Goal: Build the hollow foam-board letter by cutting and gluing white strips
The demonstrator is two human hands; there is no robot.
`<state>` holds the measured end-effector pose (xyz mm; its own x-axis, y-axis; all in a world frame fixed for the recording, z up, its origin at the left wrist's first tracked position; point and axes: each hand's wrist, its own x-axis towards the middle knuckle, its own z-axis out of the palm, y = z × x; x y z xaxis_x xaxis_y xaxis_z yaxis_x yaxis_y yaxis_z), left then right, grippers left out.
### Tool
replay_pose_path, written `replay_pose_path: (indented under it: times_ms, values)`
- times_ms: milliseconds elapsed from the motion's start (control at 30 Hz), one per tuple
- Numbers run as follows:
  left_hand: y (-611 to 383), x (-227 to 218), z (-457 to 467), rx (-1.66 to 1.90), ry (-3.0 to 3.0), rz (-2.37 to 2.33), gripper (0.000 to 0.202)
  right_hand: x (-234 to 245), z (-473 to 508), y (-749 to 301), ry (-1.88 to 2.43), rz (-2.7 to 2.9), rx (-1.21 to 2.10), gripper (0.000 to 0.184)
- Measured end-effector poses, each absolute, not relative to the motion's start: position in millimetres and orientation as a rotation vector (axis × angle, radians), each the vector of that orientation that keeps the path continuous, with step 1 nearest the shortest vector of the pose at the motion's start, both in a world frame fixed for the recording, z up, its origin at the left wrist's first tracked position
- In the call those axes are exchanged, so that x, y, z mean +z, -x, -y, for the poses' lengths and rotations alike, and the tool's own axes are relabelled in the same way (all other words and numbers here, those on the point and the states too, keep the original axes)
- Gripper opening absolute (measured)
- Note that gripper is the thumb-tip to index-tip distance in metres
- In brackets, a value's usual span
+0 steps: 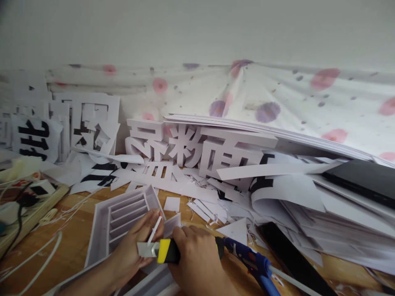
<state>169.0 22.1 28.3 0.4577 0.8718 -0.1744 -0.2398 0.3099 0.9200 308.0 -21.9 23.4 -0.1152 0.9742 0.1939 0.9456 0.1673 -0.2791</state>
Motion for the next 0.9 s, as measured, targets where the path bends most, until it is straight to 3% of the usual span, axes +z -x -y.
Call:
replay_pose_path:
  times_ms: [900]
  values:
    - [-169.5, 27.3, -23.9, 0.827, -0.959, -0.788, 0.045, 26.1, 19.0, -306.8, 1.875, 2.113, 0.131, 0.018]
